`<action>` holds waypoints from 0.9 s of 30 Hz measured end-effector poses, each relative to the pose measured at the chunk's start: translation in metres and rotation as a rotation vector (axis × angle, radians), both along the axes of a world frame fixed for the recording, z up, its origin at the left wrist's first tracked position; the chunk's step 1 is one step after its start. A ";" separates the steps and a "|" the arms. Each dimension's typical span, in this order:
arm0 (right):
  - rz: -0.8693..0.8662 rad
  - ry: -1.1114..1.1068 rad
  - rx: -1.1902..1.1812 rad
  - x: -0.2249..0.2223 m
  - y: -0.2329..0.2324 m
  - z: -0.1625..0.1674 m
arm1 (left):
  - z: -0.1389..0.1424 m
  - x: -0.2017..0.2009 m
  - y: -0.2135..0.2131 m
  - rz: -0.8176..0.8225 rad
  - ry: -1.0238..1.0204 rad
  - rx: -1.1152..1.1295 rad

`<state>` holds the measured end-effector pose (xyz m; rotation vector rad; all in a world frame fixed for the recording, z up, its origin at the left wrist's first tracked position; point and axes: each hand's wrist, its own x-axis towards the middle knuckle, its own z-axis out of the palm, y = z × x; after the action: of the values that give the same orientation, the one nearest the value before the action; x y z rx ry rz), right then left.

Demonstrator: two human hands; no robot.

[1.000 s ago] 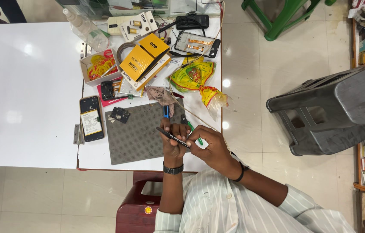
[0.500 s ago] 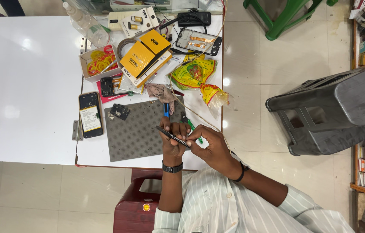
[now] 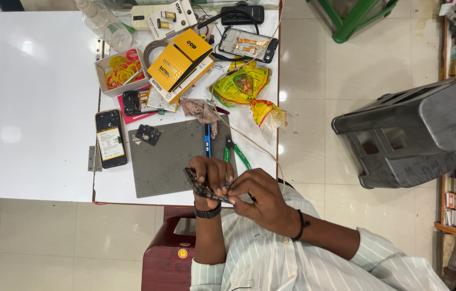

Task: The person works at a repair bench on a disassembled smartphone, peeling the old battery out of the phone body and pressing a new replacement battery into place. They then reattach the back cover, connect a charging cable, and press the screen to test the reassembled phone.

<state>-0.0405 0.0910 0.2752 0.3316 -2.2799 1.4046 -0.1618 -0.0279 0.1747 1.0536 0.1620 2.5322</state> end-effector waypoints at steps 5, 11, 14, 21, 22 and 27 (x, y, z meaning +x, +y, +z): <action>0.064 0.207 0.017 0.009 0.000 0.011 | 0.039 -0.014 0.005 -0.054 0.266 0.159; 0.145 0.471 -0.061 0.016 0.001 0.003 | 0.099 0.007 -0.005 0.066 0.495 0.085; 0.231 0.487 -0.067 0.022 0.010 -0.004 | 0.117 0.011 -0.004 0.064 0.593 0.071; 0.283 0.501 -0.040 0.031 0.019 -0.019 | 0.129 0.027 -0.004 0.090 0.573 -0.028; 0.285 0.507 -0.035 0.030 0.019 -0.020 | 0.129 0.031 -0.005 0.100 0.512 -0.063; 0.327 0.543 -0.027 0.029 0.020 -0.025 | 0.124 0.030 -0.006 0.038 0.557 -0.025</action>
<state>-0.0110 0.1114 0.2505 0.9821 -1.8107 1.2870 -0.1314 -0.0335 0.2984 1.7325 0.3639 2.1957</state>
